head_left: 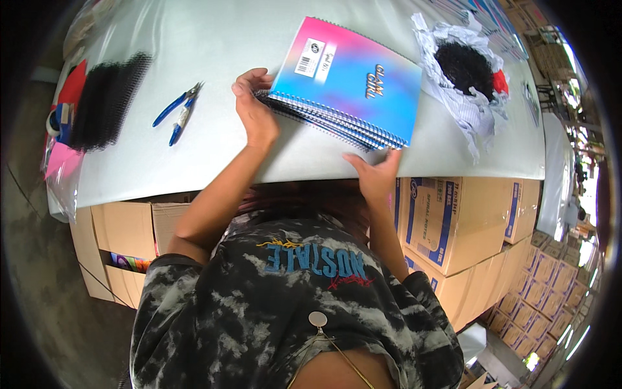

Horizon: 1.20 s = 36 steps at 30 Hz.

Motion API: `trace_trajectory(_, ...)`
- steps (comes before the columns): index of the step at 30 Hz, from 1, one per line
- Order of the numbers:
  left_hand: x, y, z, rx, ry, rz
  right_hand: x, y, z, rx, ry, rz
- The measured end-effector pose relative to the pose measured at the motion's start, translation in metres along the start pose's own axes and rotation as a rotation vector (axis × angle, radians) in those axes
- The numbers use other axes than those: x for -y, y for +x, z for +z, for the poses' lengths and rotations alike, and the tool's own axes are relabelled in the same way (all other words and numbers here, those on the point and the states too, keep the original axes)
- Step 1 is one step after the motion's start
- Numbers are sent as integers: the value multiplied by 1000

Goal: The person uses pliers to trim the spiral binding of stacked notebooks. They repeatedly pick up stacks, cut the spiral ends, and place the trimmed notebooks aside. The person also handles loose spiral coils and stacks of finished notebooks on the table.

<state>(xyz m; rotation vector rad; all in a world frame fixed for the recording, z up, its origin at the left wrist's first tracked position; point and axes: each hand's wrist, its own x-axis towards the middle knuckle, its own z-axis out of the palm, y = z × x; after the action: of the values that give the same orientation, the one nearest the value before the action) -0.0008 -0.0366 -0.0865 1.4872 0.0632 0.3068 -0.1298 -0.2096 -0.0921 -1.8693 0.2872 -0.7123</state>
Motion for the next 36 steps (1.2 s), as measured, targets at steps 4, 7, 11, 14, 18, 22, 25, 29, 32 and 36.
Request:
trace_trajectory(4, 3, -1, 3, -37, -57, 254, -15, 29, 2, -106, 190, -310)
trace_trajectory(7, -3, 4, 5, -28, -100, 262, -17, 39, 13, -116, 155, -296)
trace_trajectory(11, -5, 8, 8, -53, -108, 214, -7, 35, 22, -151, 143, -256)
trace_trajectory(14, -1, 4, 9, -136, -108, 216, -4, 28, 22, -149, 183, -247)
trace_trajectory(18, 4, 3, 11, -125, -26, 83, -6, 29, 16, -57, 224, -228)
trace_trajectory(22, -2, 21, 8, -28, 127, -32, 12, 16, 28, -40, 283, -304)
trace_trajectory(25, 1, 31, 6, -34, 89, 10, 18, 10, 39, -108, 200, -282)
trace_trajectory(29, 1, 25, -3, 7, 92, 25, 19, 10, 33, -35, 260, -199)
trace_trajectory(32, -2, 28, 0, -163, 12, 331, 14, 15, 32, -119, 234, -305)
trace_trajectory(36, -24, 30, 0, -21, -172, 275, 22, 30, 24, -99, -31, -430)
